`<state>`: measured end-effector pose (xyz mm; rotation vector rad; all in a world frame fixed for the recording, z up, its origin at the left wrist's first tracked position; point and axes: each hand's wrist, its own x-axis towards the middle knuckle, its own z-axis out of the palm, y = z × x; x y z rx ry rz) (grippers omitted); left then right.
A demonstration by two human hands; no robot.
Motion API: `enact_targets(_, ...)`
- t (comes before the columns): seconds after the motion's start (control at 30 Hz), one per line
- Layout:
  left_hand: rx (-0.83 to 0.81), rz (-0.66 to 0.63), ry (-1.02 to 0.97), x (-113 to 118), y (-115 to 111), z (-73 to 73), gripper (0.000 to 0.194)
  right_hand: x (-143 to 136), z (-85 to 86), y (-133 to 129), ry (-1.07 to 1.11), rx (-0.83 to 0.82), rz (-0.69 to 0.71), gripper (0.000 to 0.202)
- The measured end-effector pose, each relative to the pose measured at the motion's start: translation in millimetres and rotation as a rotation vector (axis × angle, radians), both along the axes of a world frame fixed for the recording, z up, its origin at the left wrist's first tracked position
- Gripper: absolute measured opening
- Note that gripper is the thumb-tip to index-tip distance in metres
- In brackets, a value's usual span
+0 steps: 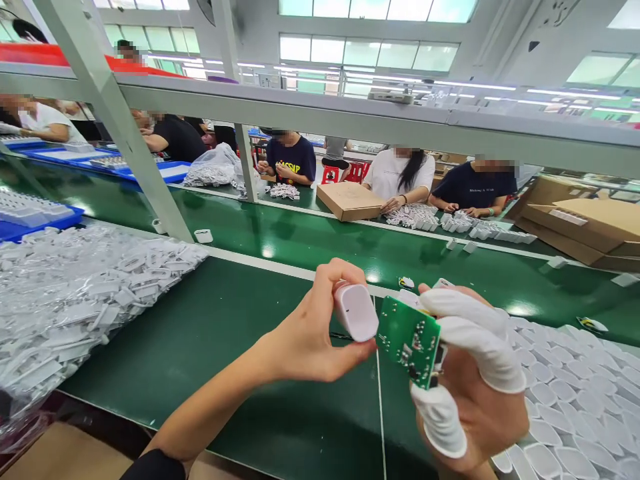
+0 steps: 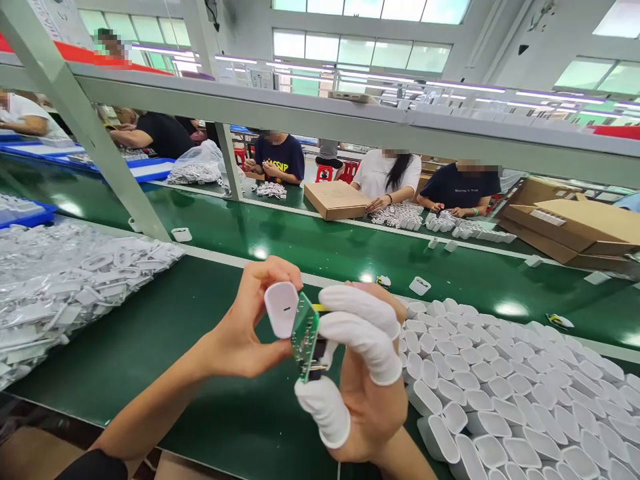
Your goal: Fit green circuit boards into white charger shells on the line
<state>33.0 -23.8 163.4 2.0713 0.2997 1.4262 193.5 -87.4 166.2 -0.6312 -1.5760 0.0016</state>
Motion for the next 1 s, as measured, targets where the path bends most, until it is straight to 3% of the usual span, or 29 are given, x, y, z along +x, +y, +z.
enact_targets(0.13,0.24,0.089,0.034,-3.9,-1.6,6.1,0.047,2.5,8.5,-3.0,-0.154,0.142,-0.025,0.03)
enact_targets(0.3,0.313,0.11,0.061,-10.9,-5.6,9.2,0.055,-5.2,13.3,-13.6,-0.218,0.137,-0.068,0.023)
enact_targets(0.63,0.283,0.117,-0.005,-10.8,-17.7,3.5,0.057,-15.7,12.4,-19.9,-0.214,0.136,-0.194,0.019)
enact_targets(1.0,0.261,0.14,-0.006,-7.4,-19.0,5.3,0.052,-4.9,17.0,-17.5,-0.335,0.09,-0.182,0.023)
